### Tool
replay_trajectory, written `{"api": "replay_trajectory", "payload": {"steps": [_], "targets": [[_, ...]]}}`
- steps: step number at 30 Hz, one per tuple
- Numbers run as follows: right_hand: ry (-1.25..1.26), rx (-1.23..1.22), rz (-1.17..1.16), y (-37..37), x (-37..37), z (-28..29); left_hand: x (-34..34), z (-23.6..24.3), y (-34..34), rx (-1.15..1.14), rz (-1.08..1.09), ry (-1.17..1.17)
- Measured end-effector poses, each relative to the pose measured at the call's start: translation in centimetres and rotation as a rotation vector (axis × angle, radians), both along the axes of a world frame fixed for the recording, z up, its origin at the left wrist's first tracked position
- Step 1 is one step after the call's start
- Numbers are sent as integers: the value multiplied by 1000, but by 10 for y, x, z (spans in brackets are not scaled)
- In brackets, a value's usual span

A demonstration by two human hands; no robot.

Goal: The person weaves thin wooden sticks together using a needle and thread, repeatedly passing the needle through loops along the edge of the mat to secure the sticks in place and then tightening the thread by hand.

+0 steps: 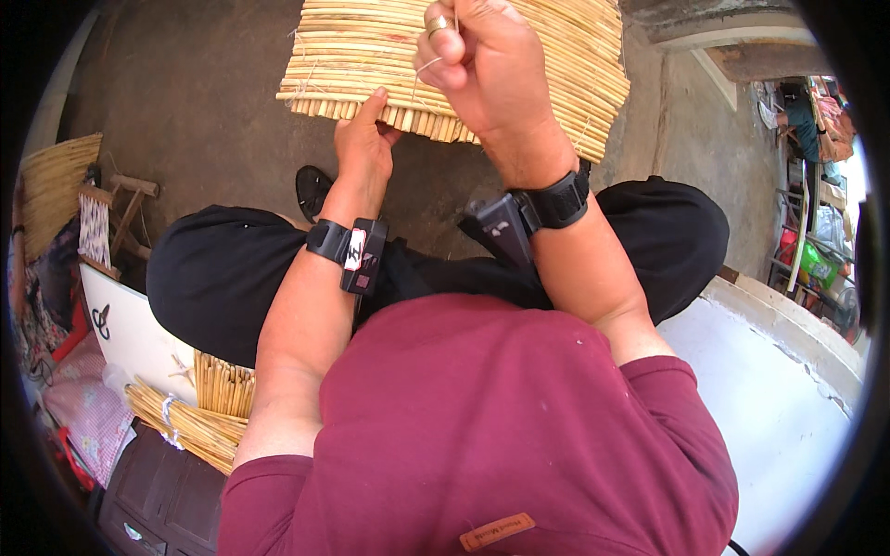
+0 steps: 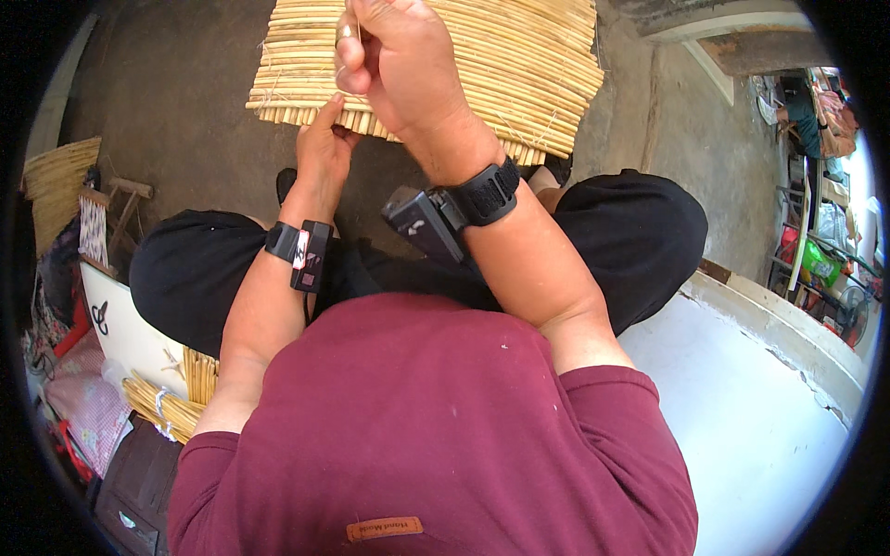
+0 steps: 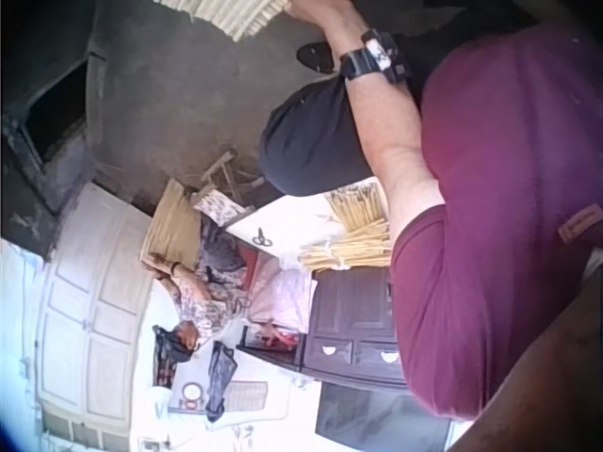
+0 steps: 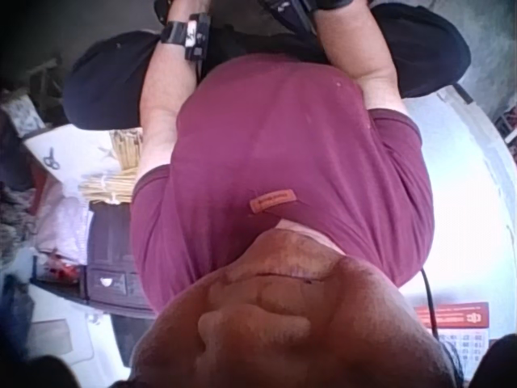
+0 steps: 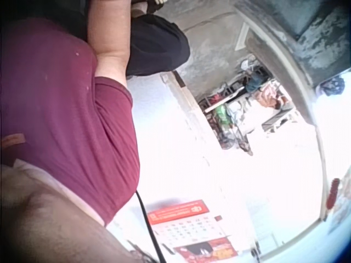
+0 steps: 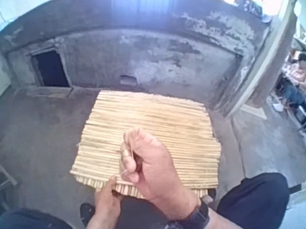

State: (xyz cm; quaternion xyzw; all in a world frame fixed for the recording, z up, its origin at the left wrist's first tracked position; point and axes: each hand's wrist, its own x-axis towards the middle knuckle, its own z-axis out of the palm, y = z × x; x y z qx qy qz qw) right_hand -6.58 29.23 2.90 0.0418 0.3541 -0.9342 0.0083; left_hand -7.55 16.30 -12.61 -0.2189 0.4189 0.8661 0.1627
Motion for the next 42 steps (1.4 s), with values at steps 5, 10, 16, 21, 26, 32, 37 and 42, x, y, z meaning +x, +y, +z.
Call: {"api": "replay_trajectory", "payload": {"steps": [5, 10, 16, 21, 26, 32, 37, 42], "targets": [[-20, -487, 8, -8, 10, -5, -7, 1, -2, -9, 48, 4], [-39, -558, -48, -16, 17, -4, -12, -3, -2, -91, 41, -3], [-54, 419, -151, 15, 16, 10, -11, 2, -11, -98, -83, -48], [-39, 1265, -198, 28, 23, -42, -11, 13, -19, -85, -170, -174], [-120, 1754, 31, 7, 31, -74, -14, 1, -24, -144, -225, -236], [-78, 1789, 92, 5, 26, -89, -17, -4, -23, -135, -208, -221], [-48, 1646, 75, 13, 33, -102, -20, -3, -24, -156, -226, -222], [-6, 1684, 69, 15, 32, -106, -22, -2, -27, -186, -267, -228]]}}
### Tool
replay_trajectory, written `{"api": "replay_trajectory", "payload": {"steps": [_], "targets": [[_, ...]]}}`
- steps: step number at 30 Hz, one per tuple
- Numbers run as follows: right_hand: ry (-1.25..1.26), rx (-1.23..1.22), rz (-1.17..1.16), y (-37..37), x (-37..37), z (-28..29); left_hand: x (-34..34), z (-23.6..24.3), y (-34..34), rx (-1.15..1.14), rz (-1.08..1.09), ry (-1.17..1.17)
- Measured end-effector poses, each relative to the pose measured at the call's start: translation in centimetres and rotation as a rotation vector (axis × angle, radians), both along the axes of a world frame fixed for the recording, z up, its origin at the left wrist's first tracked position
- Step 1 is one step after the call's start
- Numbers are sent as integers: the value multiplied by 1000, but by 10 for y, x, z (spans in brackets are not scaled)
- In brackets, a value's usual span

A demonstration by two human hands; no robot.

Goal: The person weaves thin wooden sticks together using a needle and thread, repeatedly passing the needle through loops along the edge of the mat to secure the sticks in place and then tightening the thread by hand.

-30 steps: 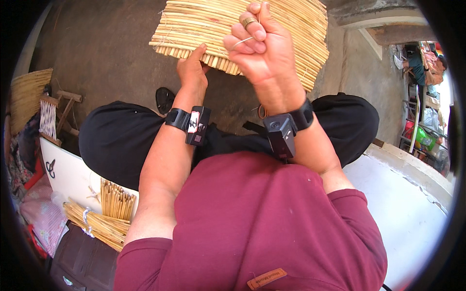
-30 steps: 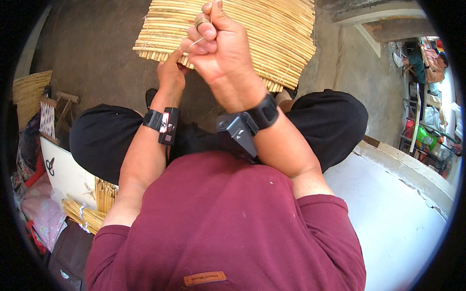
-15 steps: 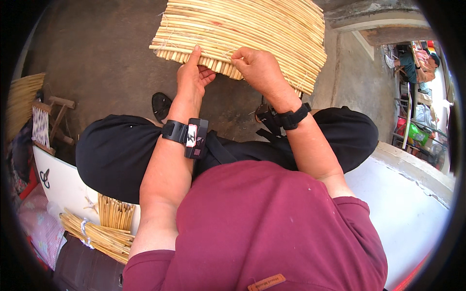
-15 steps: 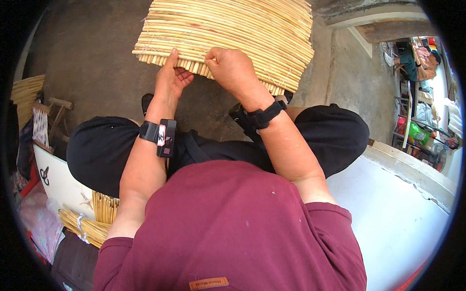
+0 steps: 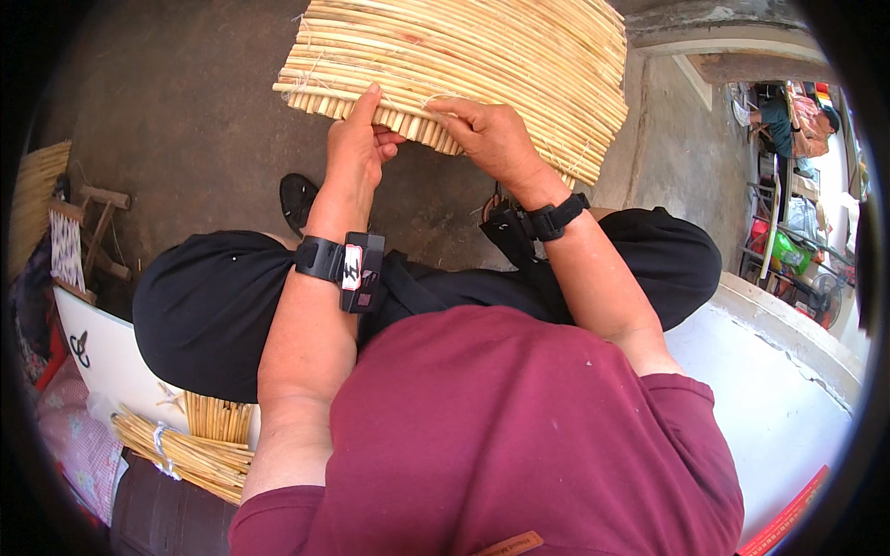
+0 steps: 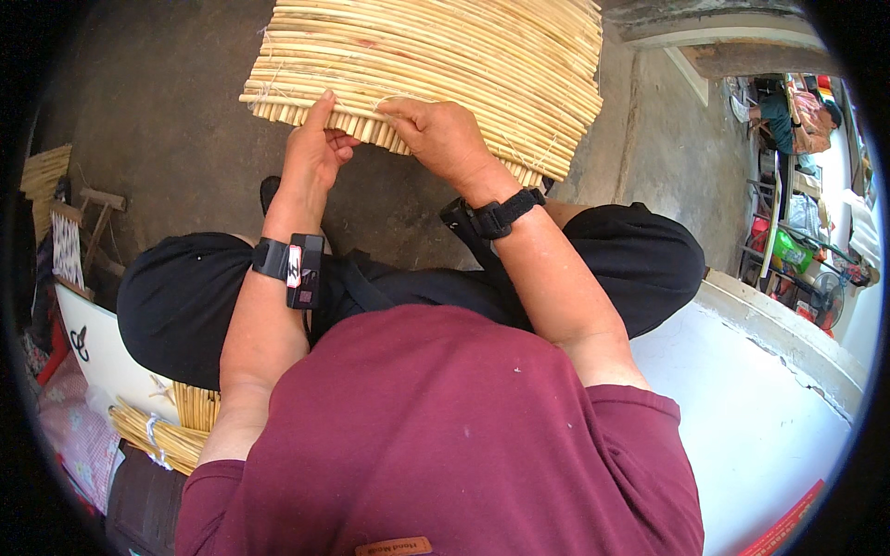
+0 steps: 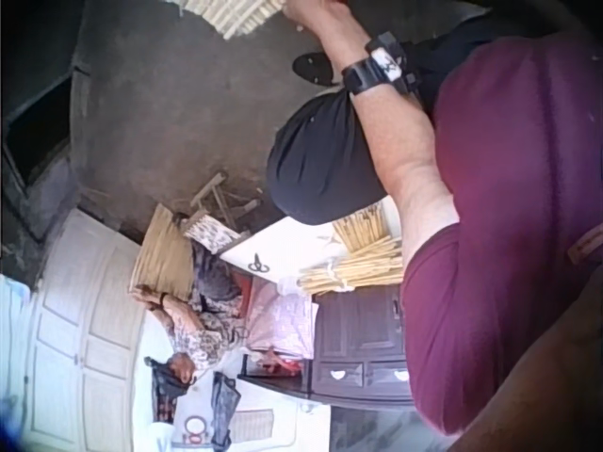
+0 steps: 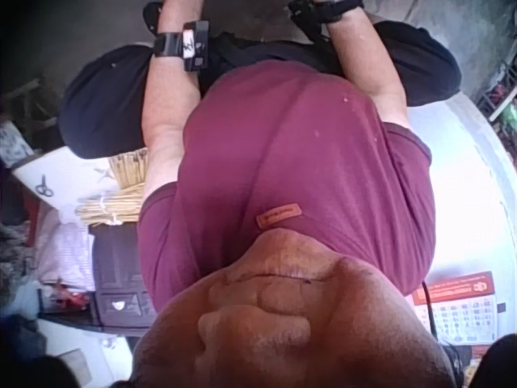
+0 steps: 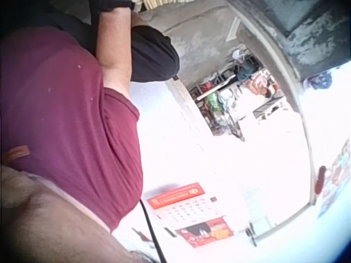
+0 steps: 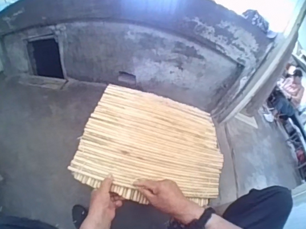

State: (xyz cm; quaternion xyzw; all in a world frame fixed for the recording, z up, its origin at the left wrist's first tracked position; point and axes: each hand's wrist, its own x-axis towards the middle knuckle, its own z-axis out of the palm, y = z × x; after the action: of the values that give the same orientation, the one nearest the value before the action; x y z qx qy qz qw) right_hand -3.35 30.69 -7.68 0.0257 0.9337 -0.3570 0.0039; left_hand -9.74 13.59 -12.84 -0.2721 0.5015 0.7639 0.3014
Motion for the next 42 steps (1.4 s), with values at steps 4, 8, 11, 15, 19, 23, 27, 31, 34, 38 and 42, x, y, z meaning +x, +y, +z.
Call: {"api": "replay_trajectory", "payload": {"steps": [4, 8, 11, 15, 19, 23, 27, 31, 34, 38, 42], "targets": [[-3, 45, 17, 3, -7, 7, 2, 5, -1, -5, -31, -1], [-178, 155, 65, 1, -22, 26, 3, 2, -3, 51, -33, 7], [-182, 137, 151, 9, -30, 27, 4, 4, -3, 56, -36, 13], [-246, 137, 215, 11, -39, 33, 3, 1, -3, 62, -30, 0], [-278, 150, 268, 11, -45, 40, 4, 4, -2, 50, -35, 12], [-319, 199, 317, 8, -55, 42, 4, 5, -2, 58, -42, 20], [-333, 559, 449, -13, -76, 64, 4, 5, -2, 65, -43, 28], [-208, 870, 554, -37, -85, 83, 4, 4, -2, 56, -30, 17], [-180, 911, 612, -41, -88, 84, 5, 5, 1, 64, 7, 22], [-177, 929, 636, -46, -85, 78, 6, 4, 4, 85, 74, 11], [-156, 935, 641, -43, -86, 78, 6, 4, 5, 102, 79, 13]]}}
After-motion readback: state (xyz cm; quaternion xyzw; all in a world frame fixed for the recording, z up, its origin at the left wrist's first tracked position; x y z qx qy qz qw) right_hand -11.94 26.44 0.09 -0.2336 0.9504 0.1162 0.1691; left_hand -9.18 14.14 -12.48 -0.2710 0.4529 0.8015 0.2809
